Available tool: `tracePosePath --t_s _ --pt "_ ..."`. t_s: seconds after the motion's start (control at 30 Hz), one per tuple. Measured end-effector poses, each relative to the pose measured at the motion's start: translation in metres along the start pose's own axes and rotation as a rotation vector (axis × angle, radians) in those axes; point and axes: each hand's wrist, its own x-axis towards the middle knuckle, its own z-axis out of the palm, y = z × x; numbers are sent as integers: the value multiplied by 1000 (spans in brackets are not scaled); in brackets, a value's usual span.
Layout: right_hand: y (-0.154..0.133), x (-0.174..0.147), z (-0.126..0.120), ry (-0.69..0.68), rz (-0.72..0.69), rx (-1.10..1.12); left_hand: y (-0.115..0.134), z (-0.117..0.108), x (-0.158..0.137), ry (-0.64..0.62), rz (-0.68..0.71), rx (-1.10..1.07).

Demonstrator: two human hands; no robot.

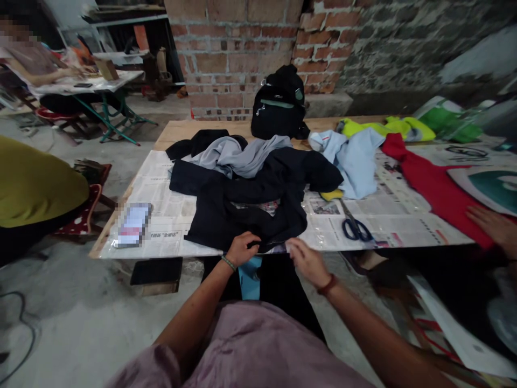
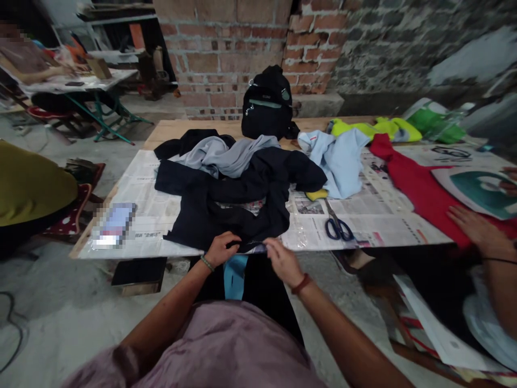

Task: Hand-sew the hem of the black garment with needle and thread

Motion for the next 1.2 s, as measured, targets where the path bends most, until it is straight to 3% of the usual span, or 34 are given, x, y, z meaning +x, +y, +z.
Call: tracePosePath --t_s 0.13,0.27,0.53,1.2 --pt "-6 -31 58 -103 45 171 -2 0 0 27 -1 -16" --pt "-6 -30 78 -103 141 293 -4 1 1 38 12 -37" --pt "-5 -13 85 -95 214 365 -4 1 2 33 4 -47" --pt "-2 -9 88 -56 292 418 -3 1 1 32 -1 -48"
